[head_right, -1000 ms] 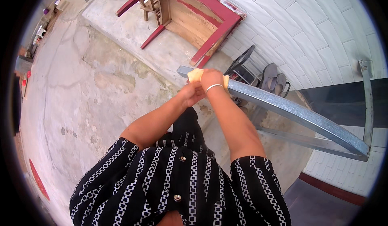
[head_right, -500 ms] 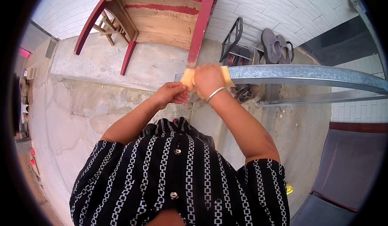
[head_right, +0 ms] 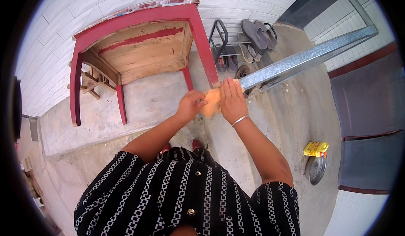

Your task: The person scrubs a metal railing with a steel wool pad, then wipes it with a cloth. They dip the cloth into a metal bowl of water and continue wiping the railing and a nearby window frame.

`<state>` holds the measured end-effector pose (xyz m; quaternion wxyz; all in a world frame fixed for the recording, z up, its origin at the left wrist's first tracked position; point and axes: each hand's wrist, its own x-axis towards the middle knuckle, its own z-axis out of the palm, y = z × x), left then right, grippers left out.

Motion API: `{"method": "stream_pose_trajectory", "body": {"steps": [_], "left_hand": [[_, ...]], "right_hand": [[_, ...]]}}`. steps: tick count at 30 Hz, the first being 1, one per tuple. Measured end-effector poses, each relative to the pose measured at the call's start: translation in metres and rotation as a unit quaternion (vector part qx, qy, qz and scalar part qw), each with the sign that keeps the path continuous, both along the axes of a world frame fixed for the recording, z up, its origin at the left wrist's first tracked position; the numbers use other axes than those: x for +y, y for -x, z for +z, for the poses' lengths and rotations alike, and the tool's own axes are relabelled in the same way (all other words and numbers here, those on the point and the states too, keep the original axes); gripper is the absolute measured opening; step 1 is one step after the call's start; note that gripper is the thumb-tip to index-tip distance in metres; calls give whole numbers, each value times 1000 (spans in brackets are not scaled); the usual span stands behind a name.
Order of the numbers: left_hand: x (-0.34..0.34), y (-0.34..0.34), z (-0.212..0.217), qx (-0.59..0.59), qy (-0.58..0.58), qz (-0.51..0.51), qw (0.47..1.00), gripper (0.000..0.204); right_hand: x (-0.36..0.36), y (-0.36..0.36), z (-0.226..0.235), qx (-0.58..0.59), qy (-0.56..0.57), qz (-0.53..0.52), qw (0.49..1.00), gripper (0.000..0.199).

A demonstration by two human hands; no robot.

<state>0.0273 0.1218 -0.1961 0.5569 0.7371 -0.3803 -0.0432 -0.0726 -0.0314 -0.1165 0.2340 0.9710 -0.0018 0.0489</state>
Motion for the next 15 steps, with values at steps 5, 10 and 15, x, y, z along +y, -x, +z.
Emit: {"method": "stream_pose_trajectory", "body": {"steps": [5,10,15], "left_hand": [[28,0,-37,30,-13,-35,999,15],[51,2,-78,81,-133,-65,986,9],[110,6,-101,217,-121,-118,961,9]], "right_hand": [[35,-2,-16,-41,1,-95,995,59],[62,19,-62,-147,-156,39,976,36],[121,7,-90,-191,-467,-87,859,13]]}}
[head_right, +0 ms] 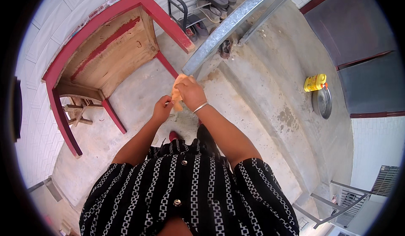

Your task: The person scrubs a metal railing with a steel wool pad, then wipes it with a cloth. They dip the cloth into a metal bowl of water and continue wiping the railing and a nearby window frame.

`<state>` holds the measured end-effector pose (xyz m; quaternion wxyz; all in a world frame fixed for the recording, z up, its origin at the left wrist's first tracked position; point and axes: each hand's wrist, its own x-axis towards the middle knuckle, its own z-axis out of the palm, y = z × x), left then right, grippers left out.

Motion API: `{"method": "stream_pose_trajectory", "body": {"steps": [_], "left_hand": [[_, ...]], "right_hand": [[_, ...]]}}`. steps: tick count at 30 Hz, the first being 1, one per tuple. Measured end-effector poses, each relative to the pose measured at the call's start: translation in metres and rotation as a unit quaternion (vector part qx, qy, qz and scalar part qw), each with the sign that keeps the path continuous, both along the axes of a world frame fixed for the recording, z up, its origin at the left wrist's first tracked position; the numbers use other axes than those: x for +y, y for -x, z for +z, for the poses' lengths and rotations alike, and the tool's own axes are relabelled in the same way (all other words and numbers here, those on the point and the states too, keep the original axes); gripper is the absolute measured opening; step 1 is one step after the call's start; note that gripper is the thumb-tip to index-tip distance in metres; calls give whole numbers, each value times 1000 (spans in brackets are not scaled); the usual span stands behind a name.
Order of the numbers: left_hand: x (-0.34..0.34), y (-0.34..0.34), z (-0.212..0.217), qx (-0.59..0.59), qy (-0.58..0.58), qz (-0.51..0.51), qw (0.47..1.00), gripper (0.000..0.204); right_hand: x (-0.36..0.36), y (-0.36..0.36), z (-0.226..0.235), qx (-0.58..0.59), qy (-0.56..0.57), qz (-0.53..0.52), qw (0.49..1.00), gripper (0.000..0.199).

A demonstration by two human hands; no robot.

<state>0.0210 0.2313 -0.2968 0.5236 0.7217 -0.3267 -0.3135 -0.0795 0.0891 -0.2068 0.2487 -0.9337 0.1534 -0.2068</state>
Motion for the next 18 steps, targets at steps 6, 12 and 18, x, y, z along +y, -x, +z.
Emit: {"method": "stream_pose_trajectory", "body": {"steps": [6,12,18], "left_hand": [[-16,-3,106,255,90,-188,944,8],[-93,-4,177,12,181,-211,961,15],[-217,15,223,-324,236,-147,904,37]], "right_hand": [[45,50,-37,-146,-626,-187,743,25],[-13,40,70,-289,-640,-136,698,32],[-109,-7,83,-385,-152,-262,872,52]]}}
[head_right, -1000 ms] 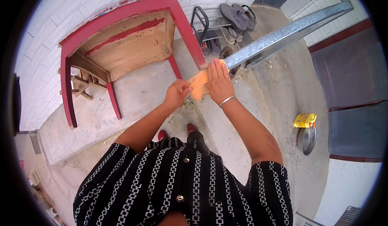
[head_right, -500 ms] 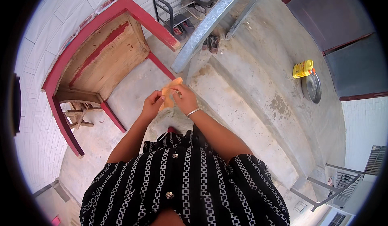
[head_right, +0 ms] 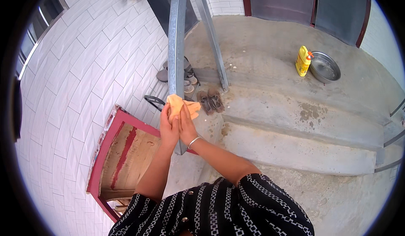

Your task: The person scrubs a metal railing with a steel wool pad, then wipes it with a cloth. They dip the cloth into a metal bowl of water and continue wiping the railing and a nearby window frame.

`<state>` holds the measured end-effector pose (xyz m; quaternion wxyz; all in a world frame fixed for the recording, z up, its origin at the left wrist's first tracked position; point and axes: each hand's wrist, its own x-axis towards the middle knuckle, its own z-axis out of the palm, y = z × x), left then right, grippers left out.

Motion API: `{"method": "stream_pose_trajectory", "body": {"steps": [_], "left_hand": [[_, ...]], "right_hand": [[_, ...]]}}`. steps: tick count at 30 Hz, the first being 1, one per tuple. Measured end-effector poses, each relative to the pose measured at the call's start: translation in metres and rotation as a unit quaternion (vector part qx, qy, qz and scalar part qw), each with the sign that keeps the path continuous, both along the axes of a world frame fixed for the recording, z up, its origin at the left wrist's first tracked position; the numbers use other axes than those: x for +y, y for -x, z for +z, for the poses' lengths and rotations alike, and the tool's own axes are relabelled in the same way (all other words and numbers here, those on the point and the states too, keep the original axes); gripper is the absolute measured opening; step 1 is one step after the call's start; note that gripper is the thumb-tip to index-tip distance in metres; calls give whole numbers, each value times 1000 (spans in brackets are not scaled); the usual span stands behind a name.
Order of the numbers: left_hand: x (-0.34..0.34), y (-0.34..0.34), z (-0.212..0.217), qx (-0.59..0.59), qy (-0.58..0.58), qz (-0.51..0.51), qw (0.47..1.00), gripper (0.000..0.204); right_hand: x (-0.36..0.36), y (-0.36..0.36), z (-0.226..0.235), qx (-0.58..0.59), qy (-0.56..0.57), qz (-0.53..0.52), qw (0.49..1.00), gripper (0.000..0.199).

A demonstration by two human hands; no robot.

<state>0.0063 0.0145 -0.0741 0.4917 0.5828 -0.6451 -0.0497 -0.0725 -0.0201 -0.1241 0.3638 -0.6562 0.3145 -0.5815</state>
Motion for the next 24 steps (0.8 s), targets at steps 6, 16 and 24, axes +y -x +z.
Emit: {"method": "stream_pose_trajectory", "body": {"steps": [6,16,24], "left_hand": [[-83,-9,34,-192,16,22,981,50],[-288,11,207,-60,36,-10,998,46],[-407,22,307,-184,177,62,965,50]], "right_hand": [[-90,-5,32,34,47,39,998,62],[-295,8,205,13,171,-22,985,63],[-440,7,316,-43,236,-70,968,56]]}}
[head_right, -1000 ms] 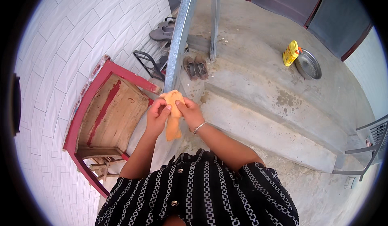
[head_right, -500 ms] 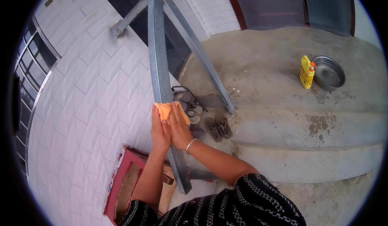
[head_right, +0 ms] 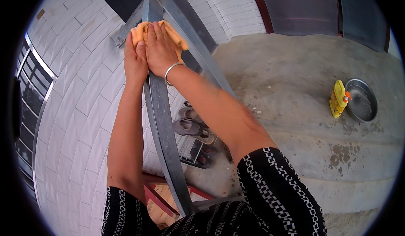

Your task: The person scrubs a metal railing with a steel wool pad, then wipes it with a cloth. They dip the cloth into a metal bowl of water and continue wiping the railing and a nearby window frame.

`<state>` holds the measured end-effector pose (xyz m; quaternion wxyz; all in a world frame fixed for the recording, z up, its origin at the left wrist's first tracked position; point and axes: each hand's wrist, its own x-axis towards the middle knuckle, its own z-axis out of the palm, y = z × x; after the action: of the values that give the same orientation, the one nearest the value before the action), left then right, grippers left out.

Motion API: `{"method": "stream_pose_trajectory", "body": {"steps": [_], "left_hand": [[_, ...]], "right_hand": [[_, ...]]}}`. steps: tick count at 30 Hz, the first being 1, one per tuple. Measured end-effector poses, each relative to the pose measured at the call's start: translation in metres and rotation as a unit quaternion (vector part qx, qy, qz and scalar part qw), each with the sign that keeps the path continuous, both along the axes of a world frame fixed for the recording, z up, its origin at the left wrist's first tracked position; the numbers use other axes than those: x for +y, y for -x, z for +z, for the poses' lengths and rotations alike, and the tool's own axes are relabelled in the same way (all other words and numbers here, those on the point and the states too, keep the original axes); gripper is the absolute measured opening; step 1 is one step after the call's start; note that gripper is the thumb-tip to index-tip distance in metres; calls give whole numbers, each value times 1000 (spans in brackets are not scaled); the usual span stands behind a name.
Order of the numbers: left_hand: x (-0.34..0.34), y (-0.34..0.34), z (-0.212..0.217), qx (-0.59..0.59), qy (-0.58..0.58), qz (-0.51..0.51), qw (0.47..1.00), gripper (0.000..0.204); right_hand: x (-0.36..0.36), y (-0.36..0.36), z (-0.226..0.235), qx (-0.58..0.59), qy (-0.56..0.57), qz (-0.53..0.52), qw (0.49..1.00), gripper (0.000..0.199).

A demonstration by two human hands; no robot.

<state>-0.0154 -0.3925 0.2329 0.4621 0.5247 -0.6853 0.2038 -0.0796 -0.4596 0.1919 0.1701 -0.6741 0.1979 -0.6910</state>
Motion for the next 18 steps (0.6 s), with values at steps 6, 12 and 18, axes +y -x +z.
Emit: {"method": "stream_pose_trajectory", "body": {"steps": [6,12,18], "left_hand": [[-13,17,-11,-162,14,116,980,70],[-3,18,-9,-183,-20,146,972,63],[-9,9,-16,-242,-3,159,957,53]], "right_hand": [[-97,30,62,-254,-72,107,958,43],[-141,6,5,-54,91,-60,993,65],[-147,2,-155,-1,26,-113,993,69]]}}
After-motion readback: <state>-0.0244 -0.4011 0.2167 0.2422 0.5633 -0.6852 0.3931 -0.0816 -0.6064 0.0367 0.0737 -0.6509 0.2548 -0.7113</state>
